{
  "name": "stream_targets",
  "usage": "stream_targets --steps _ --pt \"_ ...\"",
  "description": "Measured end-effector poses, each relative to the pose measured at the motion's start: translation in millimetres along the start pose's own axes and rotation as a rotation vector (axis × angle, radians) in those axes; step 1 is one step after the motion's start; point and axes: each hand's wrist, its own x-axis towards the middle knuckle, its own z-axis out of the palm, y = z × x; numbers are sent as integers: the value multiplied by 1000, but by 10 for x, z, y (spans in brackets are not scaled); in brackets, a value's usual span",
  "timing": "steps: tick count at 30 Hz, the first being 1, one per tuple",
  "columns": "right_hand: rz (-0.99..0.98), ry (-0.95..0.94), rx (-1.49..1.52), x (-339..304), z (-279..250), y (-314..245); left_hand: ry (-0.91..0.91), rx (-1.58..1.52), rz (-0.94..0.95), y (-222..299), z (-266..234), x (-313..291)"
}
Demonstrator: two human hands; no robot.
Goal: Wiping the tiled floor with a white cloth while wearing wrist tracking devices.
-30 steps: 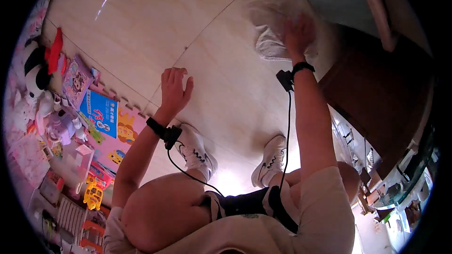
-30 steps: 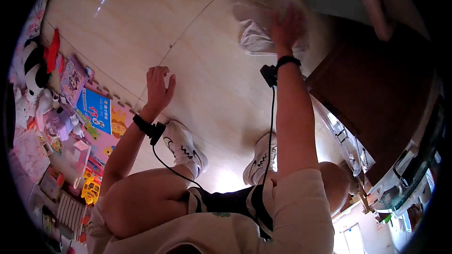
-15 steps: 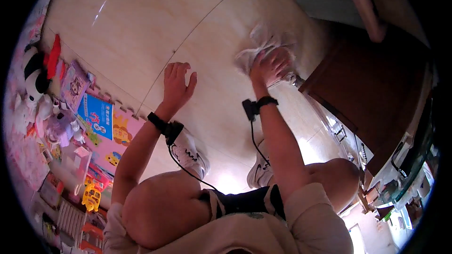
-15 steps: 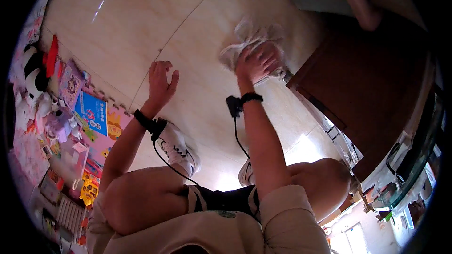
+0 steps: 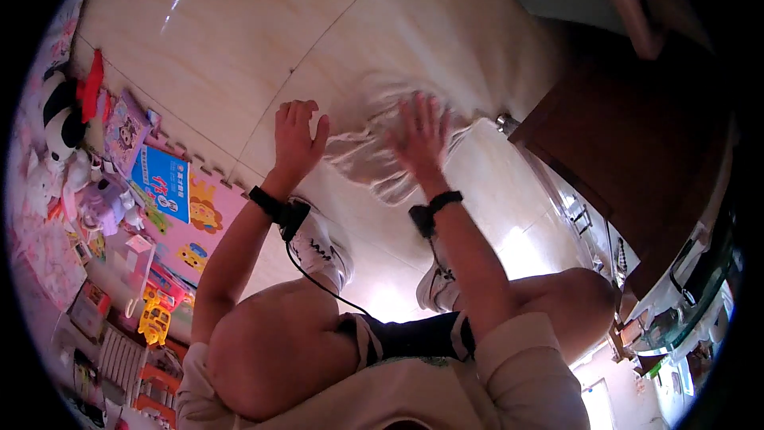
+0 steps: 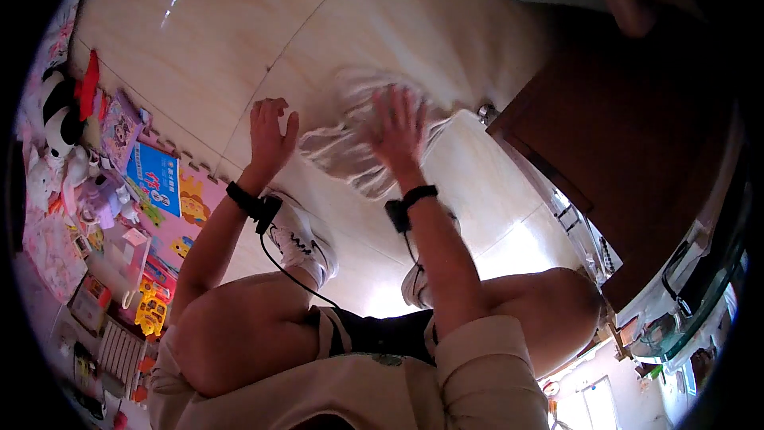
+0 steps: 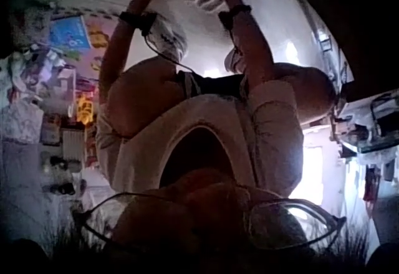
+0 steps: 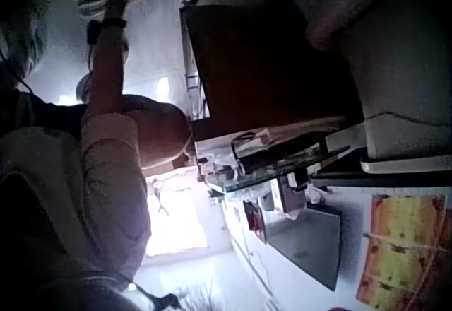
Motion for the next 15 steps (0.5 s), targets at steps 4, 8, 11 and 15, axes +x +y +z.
stream_targets --steps 4,8,11,15 --pt "96 164 -40 444 -209 815 3 -29 66 74 90 18" --pt "278 339 16 422 -144 804 -3 -6 37 73 50 -7" --pt "350 373 58 -8 0 557 -24 -31 -1 107 26 14" --pt "477 269 -29 -839 238 152 34 -11 57 136 -6 56"
